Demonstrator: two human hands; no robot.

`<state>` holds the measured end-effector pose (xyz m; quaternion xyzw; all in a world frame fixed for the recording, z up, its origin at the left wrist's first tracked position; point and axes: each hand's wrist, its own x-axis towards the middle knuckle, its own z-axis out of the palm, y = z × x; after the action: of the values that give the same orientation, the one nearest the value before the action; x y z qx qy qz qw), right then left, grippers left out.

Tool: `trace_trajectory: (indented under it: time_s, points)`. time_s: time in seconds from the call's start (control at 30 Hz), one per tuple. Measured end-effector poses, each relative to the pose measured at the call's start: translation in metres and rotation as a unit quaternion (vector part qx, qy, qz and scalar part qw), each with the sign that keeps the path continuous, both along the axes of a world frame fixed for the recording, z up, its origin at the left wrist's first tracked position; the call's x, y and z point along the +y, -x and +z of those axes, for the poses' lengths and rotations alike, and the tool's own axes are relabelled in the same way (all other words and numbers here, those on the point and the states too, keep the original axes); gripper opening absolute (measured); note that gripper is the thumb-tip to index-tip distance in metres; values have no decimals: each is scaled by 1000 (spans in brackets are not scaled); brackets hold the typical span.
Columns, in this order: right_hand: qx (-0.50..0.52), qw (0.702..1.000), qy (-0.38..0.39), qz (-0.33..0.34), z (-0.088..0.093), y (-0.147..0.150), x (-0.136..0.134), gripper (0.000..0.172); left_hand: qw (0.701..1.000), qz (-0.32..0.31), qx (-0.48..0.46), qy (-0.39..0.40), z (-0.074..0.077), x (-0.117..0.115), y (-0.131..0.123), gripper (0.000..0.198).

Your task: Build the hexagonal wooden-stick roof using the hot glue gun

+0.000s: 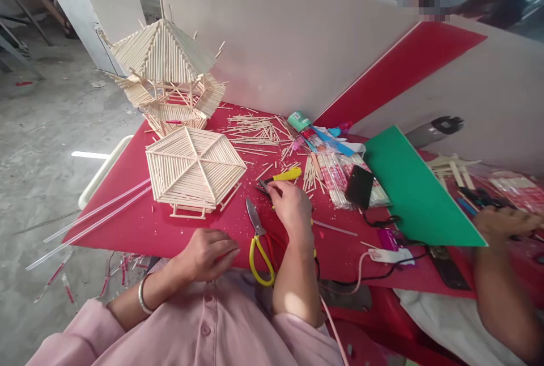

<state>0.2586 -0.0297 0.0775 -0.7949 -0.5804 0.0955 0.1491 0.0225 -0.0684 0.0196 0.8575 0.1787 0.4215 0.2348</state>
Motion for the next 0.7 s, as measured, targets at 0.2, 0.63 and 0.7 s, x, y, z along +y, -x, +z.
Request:
trace_trajectory:
  time_s: [0.2,0.63,0.7]
  points:
    - [3,996,93,8,2,3,27,19,995,12,-8,103,-22,9,-24,18]
    - [-12,991,132,-26,-1,-18,95,17,960,9,15,281,2,32,-89,34]
    - [-16,989,143,-40,0,-26,102,17,959,21,-18,281,0,40,-98,38]
